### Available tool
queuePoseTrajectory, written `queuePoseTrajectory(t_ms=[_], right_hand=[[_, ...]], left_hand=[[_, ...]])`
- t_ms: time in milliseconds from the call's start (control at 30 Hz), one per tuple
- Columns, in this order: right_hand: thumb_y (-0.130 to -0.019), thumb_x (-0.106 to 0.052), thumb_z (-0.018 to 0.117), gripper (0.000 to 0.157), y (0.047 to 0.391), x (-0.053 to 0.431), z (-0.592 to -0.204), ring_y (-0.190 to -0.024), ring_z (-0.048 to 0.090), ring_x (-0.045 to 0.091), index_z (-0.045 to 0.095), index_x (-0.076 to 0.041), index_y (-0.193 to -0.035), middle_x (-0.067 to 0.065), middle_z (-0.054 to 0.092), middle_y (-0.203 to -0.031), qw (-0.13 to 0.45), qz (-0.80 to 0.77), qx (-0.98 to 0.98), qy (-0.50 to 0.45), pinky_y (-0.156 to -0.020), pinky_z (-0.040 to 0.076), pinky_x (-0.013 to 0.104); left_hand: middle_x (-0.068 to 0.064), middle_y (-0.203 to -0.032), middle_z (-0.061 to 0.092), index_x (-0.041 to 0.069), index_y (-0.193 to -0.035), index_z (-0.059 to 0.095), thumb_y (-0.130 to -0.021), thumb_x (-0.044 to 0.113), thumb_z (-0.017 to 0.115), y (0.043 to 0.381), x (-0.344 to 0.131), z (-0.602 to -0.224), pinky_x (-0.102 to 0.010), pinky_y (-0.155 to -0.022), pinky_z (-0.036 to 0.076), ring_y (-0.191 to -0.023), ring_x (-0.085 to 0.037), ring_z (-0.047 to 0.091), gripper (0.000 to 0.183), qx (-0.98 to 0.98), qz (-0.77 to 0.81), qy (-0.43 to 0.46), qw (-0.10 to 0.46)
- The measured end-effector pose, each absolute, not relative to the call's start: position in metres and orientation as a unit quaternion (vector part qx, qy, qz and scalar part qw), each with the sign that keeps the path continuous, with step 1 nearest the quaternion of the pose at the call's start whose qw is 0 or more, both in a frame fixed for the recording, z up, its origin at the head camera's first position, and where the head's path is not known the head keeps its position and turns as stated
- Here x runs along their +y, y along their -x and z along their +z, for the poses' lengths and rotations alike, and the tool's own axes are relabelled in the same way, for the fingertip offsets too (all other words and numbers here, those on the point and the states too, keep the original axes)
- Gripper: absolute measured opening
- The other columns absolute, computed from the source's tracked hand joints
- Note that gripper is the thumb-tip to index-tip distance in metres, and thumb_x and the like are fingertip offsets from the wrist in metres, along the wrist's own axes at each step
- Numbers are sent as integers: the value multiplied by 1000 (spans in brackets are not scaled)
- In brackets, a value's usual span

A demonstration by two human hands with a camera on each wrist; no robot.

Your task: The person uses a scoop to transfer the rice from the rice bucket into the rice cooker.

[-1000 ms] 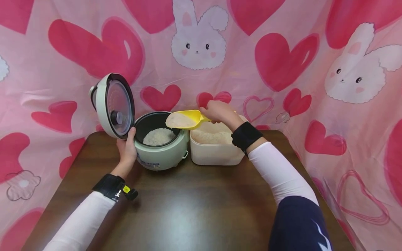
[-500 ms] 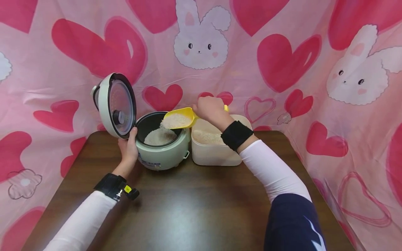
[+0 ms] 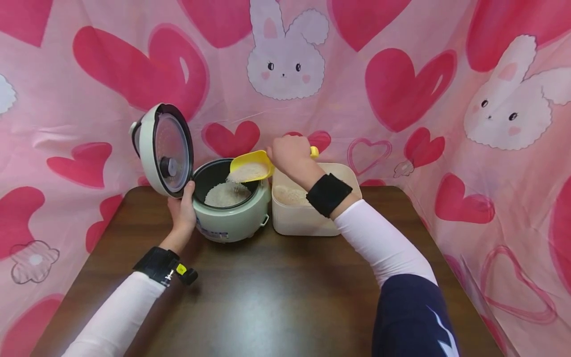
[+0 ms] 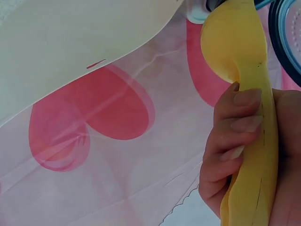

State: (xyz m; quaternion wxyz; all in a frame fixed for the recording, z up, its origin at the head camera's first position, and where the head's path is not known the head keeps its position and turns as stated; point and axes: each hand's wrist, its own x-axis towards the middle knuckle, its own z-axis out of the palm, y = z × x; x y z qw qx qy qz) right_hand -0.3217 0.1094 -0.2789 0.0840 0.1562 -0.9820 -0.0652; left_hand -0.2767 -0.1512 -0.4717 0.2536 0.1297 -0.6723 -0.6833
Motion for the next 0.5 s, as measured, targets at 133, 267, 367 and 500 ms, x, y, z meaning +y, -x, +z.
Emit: queuePoseTrajectory(t_ms=[133,267,367,500], right_hand=[[-106,-42,47,52,322,106,-280,-73,63,35,65,-6,-73,13,62,-73,104,-74,-979,-162,-66,59,46],[-107,-42,47,52,321,102,-282,-74,64,36,65,-6,-73,13,62,-72,111,-77,-977,-168,-67,59,47],[-107,-42,47,53,319,100,-282,-73,64,35,64,-7,-71,12,60,-70,110,-77,-976,-173,-66,58,45],[-107,-43,47,54,316,98,-281,-70,61,32,60,-9,-67,9,55,-64,107,-74,-974,-187,-64,57,42]], left_hand=[[-13,-145,60,3,-145,55,-103,39,60,277,-153,-472,-44,-120,33,-130,-26,51,55,-673,-685,-124,251],[-13,-146,60,3,-145,54,-104,39,59,276,-154,-472,-44,-120,33,-131,-25,50,55,-674,-685,-121,249],[-13,-144,61,3,-144,55,-103,38,60,276,-154,-473,-44,-120,33,-129,-25,51,54,-675,-684,-121,250],[-14,-141,63,1,-141,58,-103,38,60,276,-152,-472,-43,-118,36,-125,-25,53,53,-674,-683,-123,253]])
